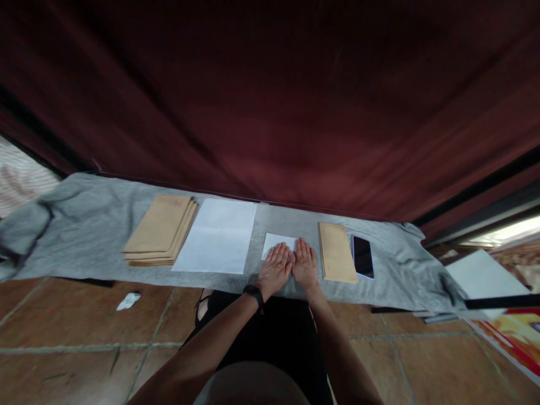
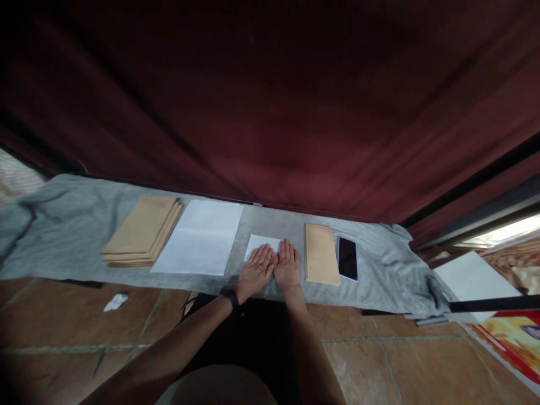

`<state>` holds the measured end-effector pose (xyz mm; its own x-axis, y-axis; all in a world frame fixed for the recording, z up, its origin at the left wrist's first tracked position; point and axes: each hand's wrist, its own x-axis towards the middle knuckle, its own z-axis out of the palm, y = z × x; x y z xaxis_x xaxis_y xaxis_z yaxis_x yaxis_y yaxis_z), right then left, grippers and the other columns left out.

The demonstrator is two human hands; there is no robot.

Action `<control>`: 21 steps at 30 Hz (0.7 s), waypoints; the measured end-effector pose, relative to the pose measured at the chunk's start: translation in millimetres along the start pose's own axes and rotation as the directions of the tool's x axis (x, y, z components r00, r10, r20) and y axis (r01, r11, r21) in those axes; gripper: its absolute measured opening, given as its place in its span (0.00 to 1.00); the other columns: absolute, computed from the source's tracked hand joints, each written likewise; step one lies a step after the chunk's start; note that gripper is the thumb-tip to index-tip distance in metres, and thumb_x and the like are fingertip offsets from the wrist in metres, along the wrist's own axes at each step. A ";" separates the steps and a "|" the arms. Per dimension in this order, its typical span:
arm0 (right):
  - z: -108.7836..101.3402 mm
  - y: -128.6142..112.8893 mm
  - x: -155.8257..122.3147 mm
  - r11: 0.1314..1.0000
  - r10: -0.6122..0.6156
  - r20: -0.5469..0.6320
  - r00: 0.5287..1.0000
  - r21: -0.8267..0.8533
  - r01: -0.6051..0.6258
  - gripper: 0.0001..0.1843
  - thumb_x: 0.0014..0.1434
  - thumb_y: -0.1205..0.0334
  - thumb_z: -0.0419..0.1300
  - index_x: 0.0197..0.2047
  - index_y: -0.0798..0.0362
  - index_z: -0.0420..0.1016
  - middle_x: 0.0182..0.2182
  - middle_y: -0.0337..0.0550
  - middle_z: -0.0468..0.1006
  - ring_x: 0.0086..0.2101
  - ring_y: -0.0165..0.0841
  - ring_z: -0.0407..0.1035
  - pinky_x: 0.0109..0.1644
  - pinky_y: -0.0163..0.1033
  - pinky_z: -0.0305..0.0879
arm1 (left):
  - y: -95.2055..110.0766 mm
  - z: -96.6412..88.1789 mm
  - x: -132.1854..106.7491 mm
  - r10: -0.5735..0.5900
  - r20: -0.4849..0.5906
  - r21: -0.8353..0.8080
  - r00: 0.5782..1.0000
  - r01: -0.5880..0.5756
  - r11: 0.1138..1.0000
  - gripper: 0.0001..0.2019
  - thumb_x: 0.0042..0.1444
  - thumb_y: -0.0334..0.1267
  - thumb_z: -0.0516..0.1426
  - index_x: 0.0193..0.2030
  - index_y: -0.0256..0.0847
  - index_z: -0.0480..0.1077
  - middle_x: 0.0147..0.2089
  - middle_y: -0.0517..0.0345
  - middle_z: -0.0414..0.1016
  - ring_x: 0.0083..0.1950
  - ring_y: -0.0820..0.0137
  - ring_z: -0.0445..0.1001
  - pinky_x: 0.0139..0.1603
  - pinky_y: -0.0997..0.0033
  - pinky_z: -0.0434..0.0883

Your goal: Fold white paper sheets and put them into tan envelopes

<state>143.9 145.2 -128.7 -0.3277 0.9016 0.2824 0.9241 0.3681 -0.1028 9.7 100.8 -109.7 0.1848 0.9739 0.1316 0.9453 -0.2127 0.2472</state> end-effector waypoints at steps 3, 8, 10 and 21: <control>1.1 -0.6 0.4 1.000 0.013 -0.015 1.000 0.014 -0.012 0.29 0.72 0.56 0.42 0.71 0.64 0.56 0.69 0.60 0.58 0.67 0.43 0.54 0.69 0.53 0.47 | -11.6 -3.1 -3.8 -0.040 -0.003 0.014 0.999 0.040 0.999 0.31 0.68 0.48 0.44 0.72 0.31 0.53 0.75 0.43 0.50 0.77 0.61 0.45 0.75 0.55 0.48; 0.3 1.4 -0.6 0.992 0.082 -0.091 0.992 0.103 -0.072 0.28 0.72 0.57 0.43 0.69 0.63 0.59 0.66 0.60 0.64 0.64 0.43 0.57 0.67 0.52 0.50 | -30.1 -12.2 -13.5 -0.107 0.001 0.090 0.994 0.107 0.990 0.33 0.67 0.49 0.47 0.71 0.26 0.53 0.75 0.38 0.50 0.76 0.58 0.46 0.75 0.57 0.48; -2.4 3.8 -2.3 0.976 0.169 -0.117 0.979 0.160 -0.149 0.26 0.71 0.59 0.43 0.67 0.61 0.62 0.62 0.59 0.70 0.60 0.43 0.62 0.64 0.50 0.55 | -29.4 -13.2 -12.8 -0.123 0.023 0.139 0.992 0.118 0.983 0.34 0.67 0.49 0.48 0.71 0.23 0.54 0.74 0.33 0.50 0.76 0.55 0.48 0.74 0.56 0.50; -23.7 0.0 17.3 0.695 0.494 0.162 0.854 0.518 -0.499 0.17 0.63 0.63 0.51 0.50 0.57 0.75 0.37 0.52 0.81 0.37 0.40 0.77 0.41 0.39 0.67 | -17.0 -11.7 10.3 -0.119 0.123 0.246 0.985 0.086 0.965 0.27 0.66 0.40 0.52 0.66 0.21 0.61 0.68 0.24 0.61 0.70 0.45 0.61 0.68 0.46 0.57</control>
<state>143.0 155.4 -101.2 0.1446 0.9888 0.0364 0.7037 -0.0769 -0.7063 -7.6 113.6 -101.3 0.1022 0.9946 -0.0179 0.9947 -0.1019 0.0139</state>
